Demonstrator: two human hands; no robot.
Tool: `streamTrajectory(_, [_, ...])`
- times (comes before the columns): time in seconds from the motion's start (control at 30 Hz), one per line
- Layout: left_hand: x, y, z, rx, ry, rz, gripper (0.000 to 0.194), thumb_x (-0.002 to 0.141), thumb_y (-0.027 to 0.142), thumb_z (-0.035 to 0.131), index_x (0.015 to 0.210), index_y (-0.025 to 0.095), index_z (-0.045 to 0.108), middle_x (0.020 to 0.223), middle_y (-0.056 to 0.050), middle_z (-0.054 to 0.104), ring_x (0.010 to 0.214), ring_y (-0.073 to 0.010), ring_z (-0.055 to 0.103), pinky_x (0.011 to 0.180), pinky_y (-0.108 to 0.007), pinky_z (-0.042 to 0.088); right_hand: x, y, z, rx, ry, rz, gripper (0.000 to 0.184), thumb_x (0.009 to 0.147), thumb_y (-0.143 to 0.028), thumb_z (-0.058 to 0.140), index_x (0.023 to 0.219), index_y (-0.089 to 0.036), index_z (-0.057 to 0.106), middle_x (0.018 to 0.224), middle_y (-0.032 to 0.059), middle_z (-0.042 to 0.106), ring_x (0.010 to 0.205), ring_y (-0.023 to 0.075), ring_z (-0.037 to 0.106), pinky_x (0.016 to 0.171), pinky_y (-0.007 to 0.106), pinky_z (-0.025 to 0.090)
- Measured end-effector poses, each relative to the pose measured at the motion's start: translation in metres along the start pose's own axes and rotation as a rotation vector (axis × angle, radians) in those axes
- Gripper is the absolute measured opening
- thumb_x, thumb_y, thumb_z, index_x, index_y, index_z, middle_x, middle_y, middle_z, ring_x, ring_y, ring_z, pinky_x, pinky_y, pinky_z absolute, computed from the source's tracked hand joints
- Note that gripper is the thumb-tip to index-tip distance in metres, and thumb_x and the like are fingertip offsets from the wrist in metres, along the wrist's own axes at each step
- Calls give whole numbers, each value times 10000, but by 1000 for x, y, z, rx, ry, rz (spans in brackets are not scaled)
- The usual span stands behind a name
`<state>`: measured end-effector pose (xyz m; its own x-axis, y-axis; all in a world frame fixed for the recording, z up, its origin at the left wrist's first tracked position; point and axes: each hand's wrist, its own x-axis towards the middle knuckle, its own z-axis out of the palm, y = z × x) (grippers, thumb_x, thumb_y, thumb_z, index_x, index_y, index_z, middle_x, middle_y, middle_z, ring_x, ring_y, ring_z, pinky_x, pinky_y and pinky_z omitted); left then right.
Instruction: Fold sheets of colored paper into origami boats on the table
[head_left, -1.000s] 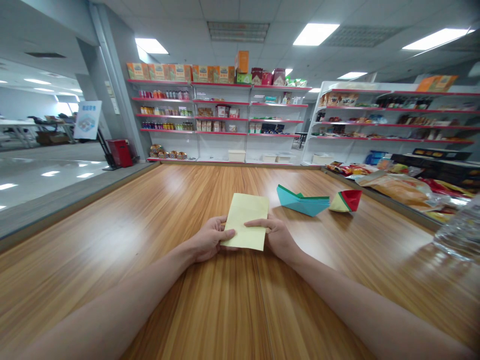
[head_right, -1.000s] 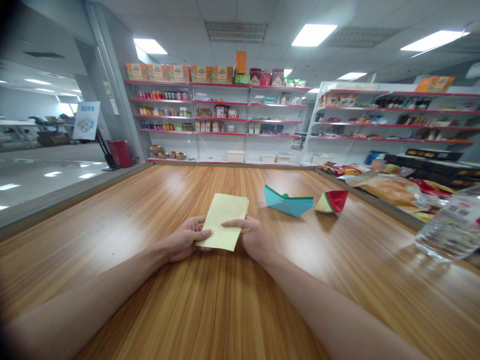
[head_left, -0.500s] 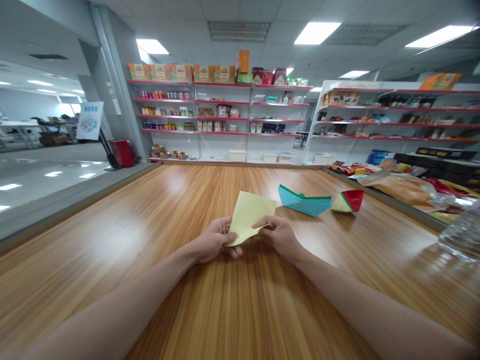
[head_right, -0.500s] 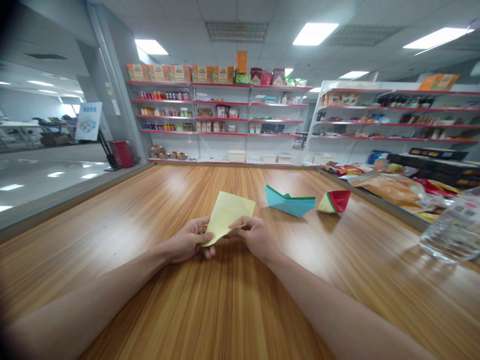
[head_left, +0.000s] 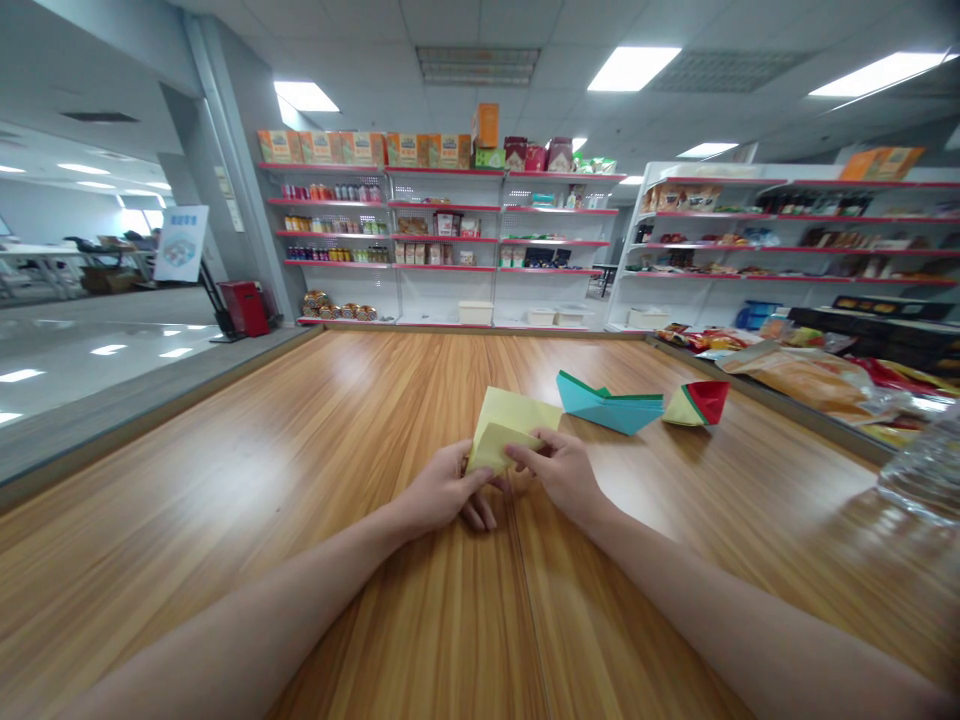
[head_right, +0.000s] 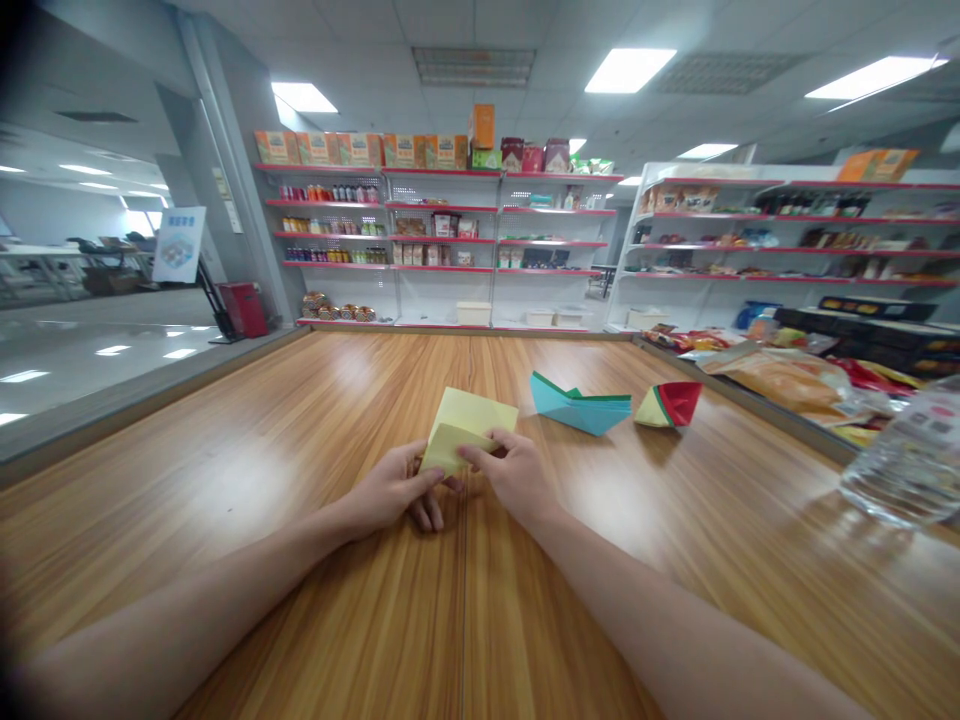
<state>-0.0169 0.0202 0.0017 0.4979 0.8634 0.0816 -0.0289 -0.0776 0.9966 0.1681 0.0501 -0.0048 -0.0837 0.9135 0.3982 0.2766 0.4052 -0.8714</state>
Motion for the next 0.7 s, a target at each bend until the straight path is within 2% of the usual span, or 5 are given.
streamTrajectory(0.13, [2,-1,-3,-5,-6,-35,384,808,461,572,959,116,498,932,-149,668,421,-127,621,328,-187,450,-1,-1,3,136,23,44,428,717,-441,681,1031,-160,607,609,7,634,498,153,612,430,228,454])
streamTrajectory(0.3, [3,-2,-7,-24,-6,-21,380,806,471,574,934,119,509,924,-148,688,355,-102,572,272,-177,408,-2,-5,7,318,88,56,722,741,-420,657,1333,-208,301,814,23,640,447,138,615,335,199,419])
streamTrajectory(0.47, [4,-5,-6,-104,78,-41,374,779,449,623,914,108,547,910,-166,698,456,-160,648,356,-204,471,0,-3,6,374,85,82,661,734,-412,667,1256,-191,325,804,13,625,431,127,604,322,184,381])
streamTrajectory(0.6, [7,-6,-11,-225,315,4,292,749,351,693,810,80,603,828,-154,704,534,-166,668,471,-231,525,2,-1,4,353,137,72,577,690,-407,716,1124,-186,406,817,21,640,456,128,609,339,182,356])
streamTrajectory(0.7, [12,-8,-21,-388,487,40,185,742,221,712,759,89,585,724,-96,689,580,-151,672,547,-223,548,1,1,2,249,113,64,396,701,-416,710,923,-159,505,663,11,635,471,126,584,381,190,367])
